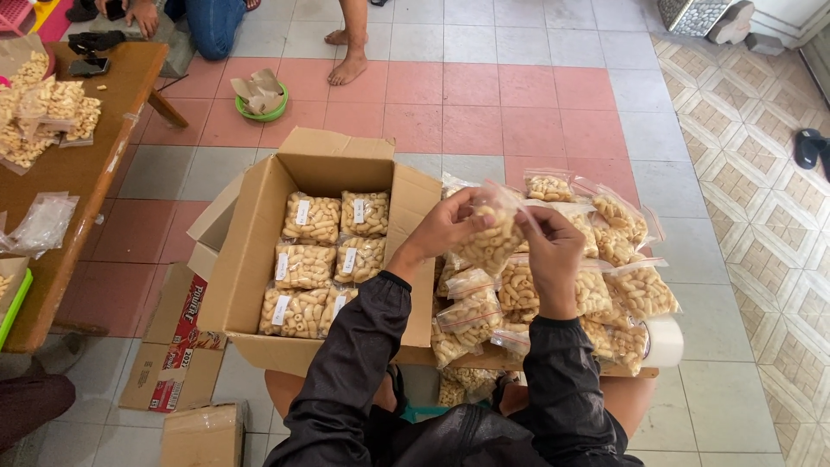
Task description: Packing and inspecting small plastic bags of snacks into a cardboard box.
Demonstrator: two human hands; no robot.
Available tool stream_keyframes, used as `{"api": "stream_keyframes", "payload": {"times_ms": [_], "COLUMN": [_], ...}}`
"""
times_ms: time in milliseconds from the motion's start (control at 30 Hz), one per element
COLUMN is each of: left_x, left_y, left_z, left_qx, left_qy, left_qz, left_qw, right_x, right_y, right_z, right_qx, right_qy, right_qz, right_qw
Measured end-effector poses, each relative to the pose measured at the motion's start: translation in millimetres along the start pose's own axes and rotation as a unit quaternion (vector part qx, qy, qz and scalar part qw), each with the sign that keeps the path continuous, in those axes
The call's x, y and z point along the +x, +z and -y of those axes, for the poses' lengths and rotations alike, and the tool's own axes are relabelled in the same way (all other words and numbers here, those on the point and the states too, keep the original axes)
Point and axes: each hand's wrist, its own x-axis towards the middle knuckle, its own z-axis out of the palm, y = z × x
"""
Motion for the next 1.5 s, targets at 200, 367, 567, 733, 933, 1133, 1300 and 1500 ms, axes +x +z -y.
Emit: {"api": "stream_keyframes", "payload": {"times_ms": [200, 367, 567, 733, 933, 1133, 1300, 1500], "left_x": [10, 14, 10, 16, 16, 16, 16, 15], "left_y": [-9, -14, -10, -14, -13, -10, -6, -6], "left_z": [16, 34, 27, 27, 37, 34, 28, 27], "left_qx": [0.048, 0.064, 0.078, 0.08, 0.16, 0.201, 0.184, 0.174], "left_qy": [0.038, 0.048, 0.035, 0.039, 0.056, 0.063, 0.068, 0.068], "left_qz": [-0.09, -0.106, -0.118, -0.136, -0.144, -0.145, -0.138, -0.133], "left_qw": [0.994, 0.991, 0.989, 0.987, 0.975, 0.967, 0.971, 0.973], "right_x": [-6, -3, -3, -5, -9, -8, -7, -4], "right_y": [5, 4, 5, 3, 10, 8, 7, 8], "right_z": [-5, -11, -7, -15, -15, -9, -12, -17], "right_qx": [0.028, 0.026, 0.012, 0.018, 0.023, 0.025, 0.029, 0.035], "right_qy": [0.02, 0.033, 0.024, 0.014, 0.021, 0.039, 0.027, 0.024], "right_qz": [0.036, 0.002, 0.003, 0.055, 0.045, 0.002, -0.006, -0.018], "right_qw": [0.999, 0.999, 1.0, 0.998, 0.999, 0.999, 0.999, 0.999]}}
